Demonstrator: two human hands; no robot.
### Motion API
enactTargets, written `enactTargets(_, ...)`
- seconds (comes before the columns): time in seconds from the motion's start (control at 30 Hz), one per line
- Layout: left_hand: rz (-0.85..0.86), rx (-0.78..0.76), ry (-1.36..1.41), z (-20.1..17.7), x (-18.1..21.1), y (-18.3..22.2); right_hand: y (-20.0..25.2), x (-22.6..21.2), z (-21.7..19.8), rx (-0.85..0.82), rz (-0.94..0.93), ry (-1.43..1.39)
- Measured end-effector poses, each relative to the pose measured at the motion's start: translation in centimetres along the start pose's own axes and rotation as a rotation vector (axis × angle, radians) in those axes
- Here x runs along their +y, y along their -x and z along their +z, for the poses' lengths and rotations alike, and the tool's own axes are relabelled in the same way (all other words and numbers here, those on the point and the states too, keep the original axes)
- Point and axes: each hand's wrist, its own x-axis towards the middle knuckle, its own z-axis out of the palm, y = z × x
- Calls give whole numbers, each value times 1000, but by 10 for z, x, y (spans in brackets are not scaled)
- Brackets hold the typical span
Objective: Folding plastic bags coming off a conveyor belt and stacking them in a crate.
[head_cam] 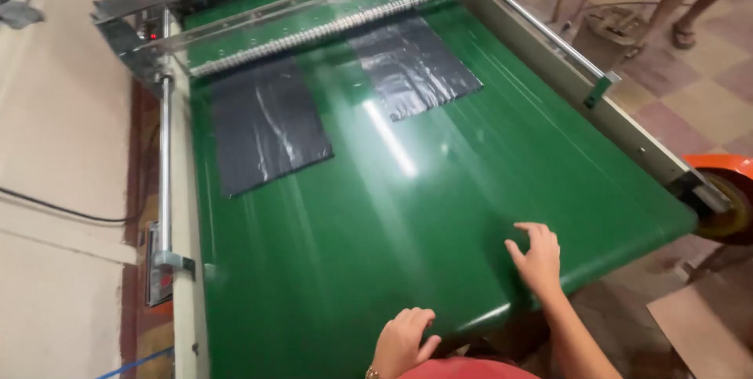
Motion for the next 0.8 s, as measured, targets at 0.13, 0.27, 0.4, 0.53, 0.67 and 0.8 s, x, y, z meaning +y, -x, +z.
enactTargets(0.13, 30, -115, -7, -2, 19, -32, -30, 30, -12, 6, 59, 60)
enactTargets(0.27, 135, -141, -80, 1, 42, -65, -65, 63, -31, 19, 129, 92)
enactTargets(0.4, 299, 49, -239, 21, 63, -85, -91, 97, -45, -1, 229, 154)
enactTargets(0.53, 361, 29, -350, 57, 73, -101, -100, 94, -66, -123, 385, 208)
enactTargets(0.67, 357, -33, -427, 80, 81, -113, -83, 98, -74, -250, 561, 308)
enactTargets(0.8, 306, -55, -436, 91, 84, -116, -66, 131, -67, -320, 642, 301)
